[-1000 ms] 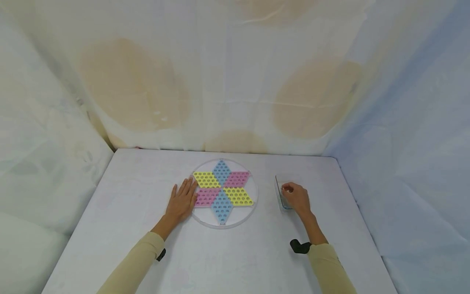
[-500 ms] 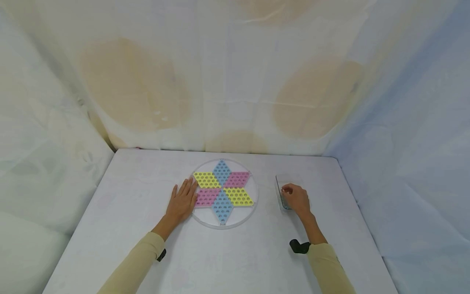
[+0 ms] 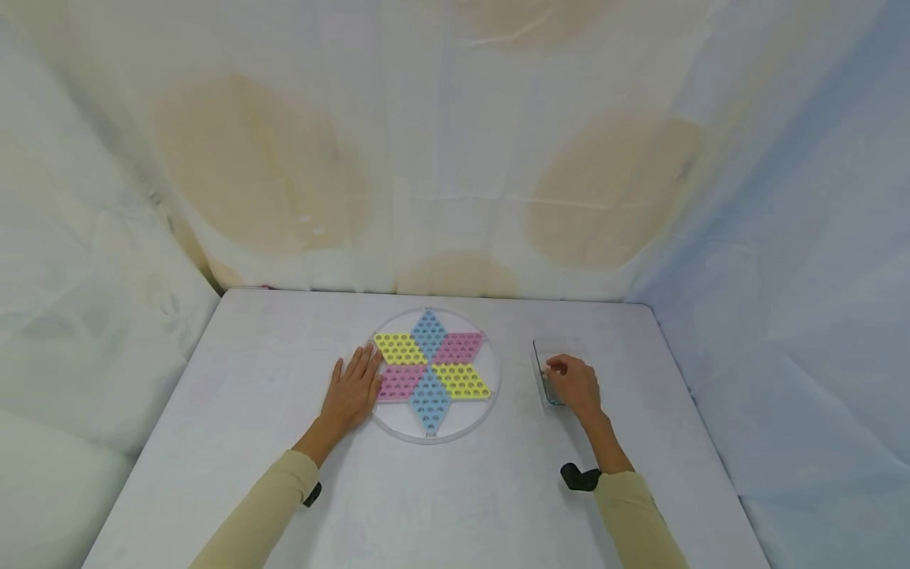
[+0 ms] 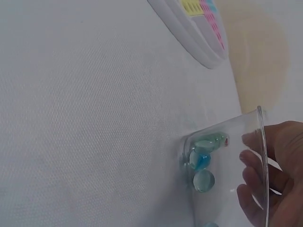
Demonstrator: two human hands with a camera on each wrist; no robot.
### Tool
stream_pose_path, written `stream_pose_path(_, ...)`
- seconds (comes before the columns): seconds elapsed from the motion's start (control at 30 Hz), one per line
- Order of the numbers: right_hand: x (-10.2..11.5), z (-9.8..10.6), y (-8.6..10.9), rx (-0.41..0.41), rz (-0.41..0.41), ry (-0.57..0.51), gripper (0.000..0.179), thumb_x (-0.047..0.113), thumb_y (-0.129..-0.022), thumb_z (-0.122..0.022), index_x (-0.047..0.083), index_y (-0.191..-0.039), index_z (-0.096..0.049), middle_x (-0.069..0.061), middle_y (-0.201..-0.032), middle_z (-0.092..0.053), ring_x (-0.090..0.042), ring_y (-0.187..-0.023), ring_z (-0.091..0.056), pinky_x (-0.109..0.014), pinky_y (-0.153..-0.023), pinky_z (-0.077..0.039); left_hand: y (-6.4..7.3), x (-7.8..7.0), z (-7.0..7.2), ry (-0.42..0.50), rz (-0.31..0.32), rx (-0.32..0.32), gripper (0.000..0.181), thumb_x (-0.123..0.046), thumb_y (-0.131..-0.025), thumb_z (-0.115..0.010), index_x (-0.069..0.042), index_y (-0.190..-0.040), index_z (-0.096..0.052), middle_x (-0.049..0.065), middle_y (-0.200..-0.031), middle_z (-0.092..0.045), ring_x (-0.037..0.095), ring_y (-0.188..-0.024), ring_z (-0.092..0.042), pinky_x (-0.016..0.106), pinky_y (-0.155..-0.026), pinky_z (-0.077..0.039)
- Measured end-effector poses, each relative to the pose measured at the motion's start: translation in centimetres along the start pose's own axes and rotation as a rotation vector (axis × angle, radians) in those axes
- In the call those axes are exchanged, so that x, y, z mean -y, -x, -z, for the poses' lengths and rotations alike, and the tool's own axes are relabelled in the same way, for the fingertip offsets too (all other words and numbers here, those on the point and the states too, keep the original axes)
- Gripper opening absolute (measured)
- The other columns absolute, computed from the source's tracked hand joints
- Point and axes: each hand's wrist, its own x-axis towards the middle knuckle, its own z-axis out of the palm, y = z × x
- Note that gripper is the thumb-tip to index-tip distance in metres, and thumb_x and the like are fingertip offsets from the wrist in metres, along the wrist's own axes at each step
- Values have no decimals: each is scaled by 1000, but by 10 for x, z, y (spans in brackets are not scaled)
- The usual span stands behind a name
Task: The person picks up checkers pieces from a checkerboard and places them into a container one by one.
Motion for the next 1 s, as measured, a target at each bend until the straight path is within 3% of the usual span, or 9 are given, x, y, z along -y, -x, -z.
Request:
stream_pose_path(0.5, 5, 13, 6, -80, 118, -61, 19, 12, -97, -64, -2, -108, -73, -17, -102, -71, -32, -93, -64, -46, -75, -52, -1, 0, -1, 13, -2, 3, 56, -31, -109, -32, -3, -158, -24, 14, -164, -16, 31, -151, -11, 55, -119, -4)
stream_pose_path(0.8, 5, 25, 4, -90, 196, 28, 29, 19, -102, -58, -2, -116, -70, -21, -118, -67, -40, -111, -59, -57, -89, -49, -7, -2, 9, -9, -23, 48, 57, -33, -109, -33, -2, -157, -28, 13, -163, -22, 33, -150, -14, 61, -117, -8)
stream_pose_path(1.0, 10, 31, -3, -105, 311, 182, 34, 23, -102, -58, -1, -125, -67, -23, -134, -59, -43, -126, -49, -61, -96, -45, -19, -4, 28, -9, -34, -6, 54, -32, -103, -50, -4, -149, -45, 17, -155, -39, 35, -144, -32, 66, -114, -10)
